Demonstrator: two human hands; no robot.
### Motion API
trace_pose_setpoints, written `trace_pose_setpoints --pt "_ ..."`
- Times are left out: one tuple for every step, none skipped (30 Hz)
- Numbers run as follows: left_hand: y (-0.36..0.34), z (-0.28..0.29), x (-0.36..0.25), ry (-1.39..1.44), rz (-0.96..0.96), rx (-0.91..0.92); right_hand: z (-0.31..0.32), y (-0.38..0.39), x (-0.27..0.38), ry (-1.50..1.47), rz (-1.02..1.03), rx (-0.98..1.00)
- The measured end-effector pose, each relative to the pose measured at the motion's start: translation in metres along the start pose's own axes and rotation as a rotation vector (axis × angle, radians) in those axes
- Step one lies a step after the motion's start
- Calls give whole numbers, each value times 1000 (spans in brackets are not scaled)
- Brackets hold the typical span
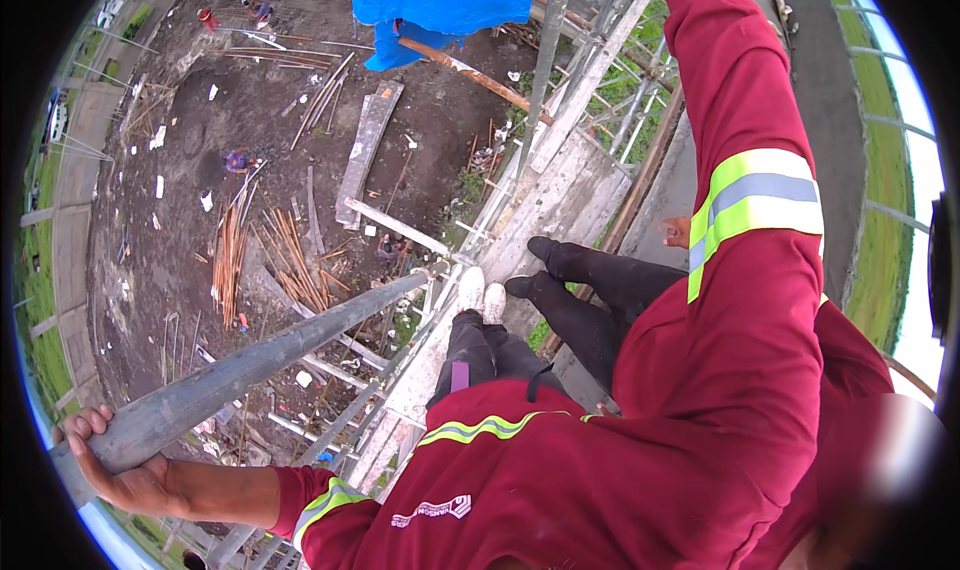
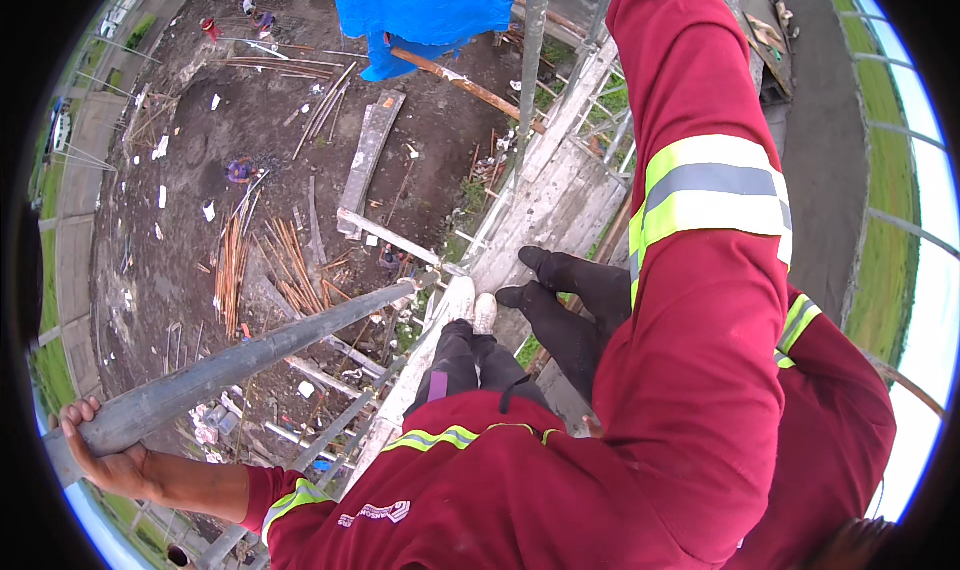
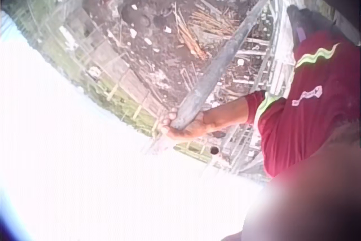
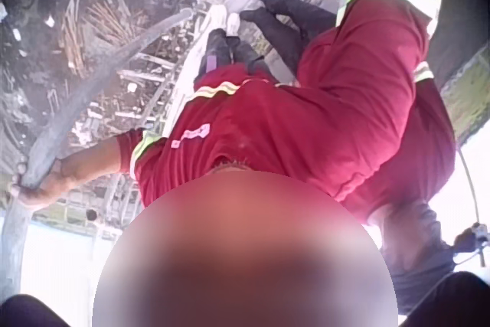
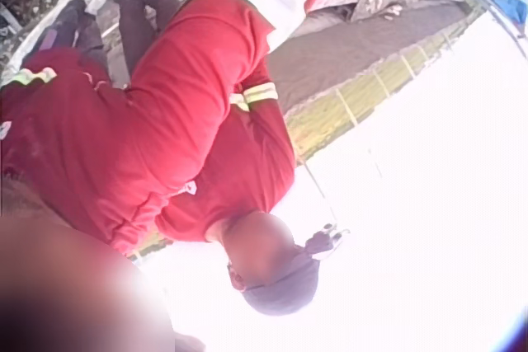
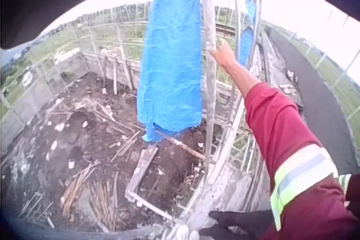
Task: The person walks along a narrow scaffold on a circular concrete structure and smooths the wet concrete surface with a hand trowel. The person repeatedly levels and finishes the curved wall while moving around the structure.
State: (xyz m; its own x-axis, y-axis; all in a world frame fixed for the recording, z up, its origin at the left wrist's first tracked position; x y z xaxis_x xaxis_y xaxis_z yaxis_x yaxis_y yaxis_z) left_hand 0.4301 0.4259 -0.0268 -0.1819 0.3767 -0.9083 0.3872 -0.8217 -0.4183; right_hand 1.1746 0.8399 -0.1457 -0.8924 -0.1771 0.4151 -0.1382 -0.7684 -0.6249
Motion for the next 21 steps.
trace_pose_setpoints --pt "2 -1 -2 -6 -10 0 -10 -11 -4 -69 -3 24" --pt "4 -3 -3 -13 -22 1 -19 -22 -6 -140 -6 46" --pt "5 -4 -5 -11 -37 6 -27 -30 -7 -214 -13 70" --pt "7 -4 -6 -40 -43 2 -30 -36 -10 -214 -73 56" --pt "7 -4 -7 -60 -49 4 -30 -38 -13 -213 -136 46" --pt "8 -4 -8 -48 -54 44 -30 -39 -15 -213 -200 40" --pt "7 -3 -9 -4 -64 90 -31 -38 -18 -323 -262 59" --pt "8 0 -9 -8 -64 90 -34 -39 -16 -387 -217 124" --pt "8 6 -9 0 -73 47 -37 -39 -16 -448 -174 191" --pt "10 12 -9 10 -82 3 -39 -39 -15 -508 -127 258" --pt "9 13 -10 -3 -94 56 -43 -36 -17 -568 -90 327" --pt "10 18 -10 -12 -89 29 -42 -35 -20 -491 -71 226" --pt "11 21 -12 -18 -86 2 -45 -34 -22 -411 -51 124" --pt "11 24 -13 -24 -85 -23 -48 -33 -23 -329 -30 20" --pt "11 24 -14 -50 -65 -43 -53 -31 -26 -398 -6 -1" --pt "11 23 -15 -59 -42 -48 -57 -29 -28 -467 23 -25" --pt "11 21 -14 -63 -28 -60 -61 -31 -28 -536 62 -54" --pt "13 17 -15 -70 -13 -69 -65 -31 -28 -616 40 -20" --pt "11 6 -14 -8 -1 94 -68 -30 -28 -697 15 15" --pt "13 4 -15 -77 -14 -16 -69 -29 -27 -774 -8 48" --pt "21 1 -16 -145 -26 -126 -67 -27 -26 -735 -34 35"
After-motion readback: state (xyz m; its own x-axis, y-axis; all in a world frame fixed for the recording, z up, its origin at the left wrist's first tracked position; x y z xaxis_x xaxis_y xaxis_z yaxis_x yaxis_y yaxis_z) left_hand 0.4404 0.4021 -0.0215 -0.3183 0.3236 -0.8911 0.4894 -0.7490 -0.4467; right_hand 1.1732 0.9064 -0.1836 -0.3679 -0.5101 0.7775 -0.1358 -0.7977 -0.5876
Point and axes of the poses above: each hand's wrist, its own y-axis away from the middle knuckle, its own z-axis out of the back of the hand, x = y × z, the point moved 4 cm from there along -y, towards the middle knuckle, and after that the axes turned 13 degrees about x, right-handed, at the moved point
